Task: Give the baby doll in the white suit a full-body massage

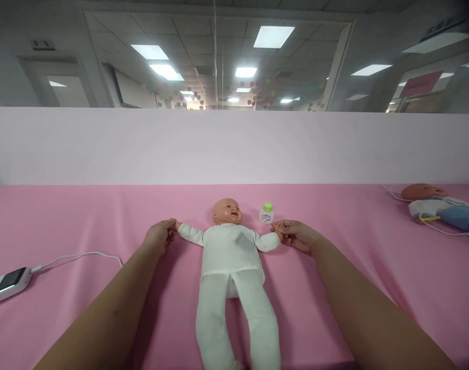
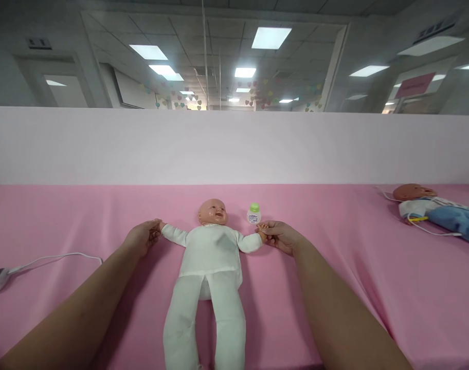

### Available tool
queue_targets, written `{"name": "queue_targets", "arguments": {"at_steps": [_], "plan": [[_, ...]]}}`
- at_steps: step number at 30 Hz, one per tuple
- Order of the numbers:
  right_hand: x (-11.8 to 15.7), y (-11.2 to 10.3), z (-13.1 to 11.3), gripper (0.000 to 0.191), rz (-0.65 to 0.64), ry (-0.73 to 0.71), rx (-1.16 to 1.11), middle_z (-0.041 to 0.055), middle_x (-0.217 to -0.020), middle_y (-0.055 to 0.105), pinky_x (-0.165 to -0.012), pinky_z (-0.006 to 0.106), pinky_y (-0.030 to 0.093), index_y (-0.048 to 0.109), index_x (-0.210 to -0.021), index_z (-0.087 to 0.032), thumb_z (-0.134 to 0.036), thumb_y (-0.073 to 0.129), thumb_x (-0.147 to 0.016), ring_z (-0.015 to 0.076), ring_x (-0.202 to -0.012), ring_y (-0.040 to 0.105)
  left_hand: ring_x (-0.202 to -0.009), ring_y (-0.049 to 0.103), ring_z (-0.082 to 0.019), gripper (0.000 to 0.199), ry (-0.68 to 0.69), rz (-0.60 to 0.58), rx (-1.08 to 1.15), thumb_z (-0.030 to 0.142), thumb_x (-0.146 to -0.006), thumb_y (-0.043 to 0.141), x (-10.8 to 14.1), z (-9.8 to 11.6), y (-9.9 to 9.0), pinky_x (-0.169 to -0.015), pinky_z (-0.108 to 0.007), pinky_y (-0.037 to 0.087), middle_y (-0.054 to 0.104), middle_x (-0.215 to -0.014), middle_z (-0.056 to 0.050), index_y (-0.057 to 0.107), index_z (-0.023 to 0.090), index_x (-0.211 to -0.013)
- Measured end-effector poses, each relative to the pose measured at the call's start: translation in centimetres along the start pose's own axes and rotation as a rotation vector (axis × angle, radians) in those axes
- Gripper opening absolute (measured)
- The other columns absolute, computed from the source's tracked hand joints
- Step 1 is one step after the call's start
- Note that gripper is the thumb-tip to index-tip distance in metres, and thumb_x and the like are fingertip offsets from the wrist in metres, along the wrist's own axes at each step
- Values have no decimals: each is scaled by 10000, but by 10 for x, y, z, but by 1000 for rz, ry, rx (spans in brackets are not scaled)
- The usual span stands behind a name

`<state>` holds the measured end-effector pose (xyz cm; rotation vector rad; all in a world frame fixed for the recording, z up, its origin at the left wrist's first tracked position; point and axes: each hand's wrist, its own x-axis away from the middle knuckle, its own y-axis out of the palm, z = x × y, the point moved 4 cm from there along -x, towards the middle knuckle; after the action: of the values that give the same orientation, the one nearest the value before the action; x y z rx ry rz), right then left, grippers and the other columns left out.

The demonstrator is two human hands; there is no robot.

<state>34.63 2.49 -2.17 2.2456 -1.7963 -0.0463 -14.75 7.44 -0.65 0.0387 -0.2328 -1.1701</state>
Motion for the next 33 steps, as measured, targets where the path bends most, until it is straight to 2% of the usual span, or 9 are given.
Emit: {"name": "queue_targets", "arguments": {"at_steps": [5,8,12,16,20,23,28,33], "plan": [[-5,3,4,282,7,-3,64,26,-831,689,-587,226,442,746,-873,-179,-329,920,-708,100,-633,510,-506,506,-121,312,16,-4,-40,383,-688,857,0,-2,-1,-488,-239,440,569,-588,15,622,184,-739],[-8,3,5,307,98,-17,67,7,-767,658,-574,229,423,706,-816,-187,-397,907,-720,89,-591,463,-521,517,-128,320,25,4,-58,417,-705,845,1,-2,-1,-501,-247,450,569,-592,12,631,182,-748],[-9,7,5,331,181,-25,85,3,-727,634,-569,250,414,695,-838,-197,-467,867,-753,101,-581,450,-522,525,-129,216,29,8,-56,331,-705,799,1,-2,2,-505,-246,455,585,-594,1,680,164,-776],[-7,11,3,290,160,-26,146,-30,-652,556,-516,245,333,693,-833,-187,-419,852,-764,88,-538,371,-515,537,-125,156,23,13,-35,216,-659,744,-5,-5,2,-519,-245,477,598,-591,-4,709,148,-795],[-7,9,3,208,139,5,123,-23,-666,557,-552,248,388,709,-821,-183,-344,830,-767,90,-549,393,-523,554,-130,154,10,5,-17,175,-647,713,-7,-5,2,-548,-253,509,595,-591,-8,699,139,-797],[-6,8,3,184,97,11,36,12,-730,607,-588,252,441,759,-905,-173,-273,807,-758,114,-604,464,-525,546,-116,177,21,-22,-4,169,-656,715,-5,-3,3,-553,-236,500,596,-611,-1,700,141,-830],[-3,15,4,223,-25,54,-76,58,-867,678,-678,265,509,777,-952,-166,-299,815,-777,141,-701,551,-521,515,-111,227,61,-74,-14,295,-686,819,1,-3,1,-534,-235,464,570,-594,12,671,152,-781],[-4,18,2,264,65,-28,52,-1,-695,596,-578,244,416,721,-818,-176,-400,854,-775,112,-609,476,-503,496,-121,399,106,-75,-35,464,-661,881,-1,-5,-4,-502,-252,418,542,-569,25,589,193,-687]]}}
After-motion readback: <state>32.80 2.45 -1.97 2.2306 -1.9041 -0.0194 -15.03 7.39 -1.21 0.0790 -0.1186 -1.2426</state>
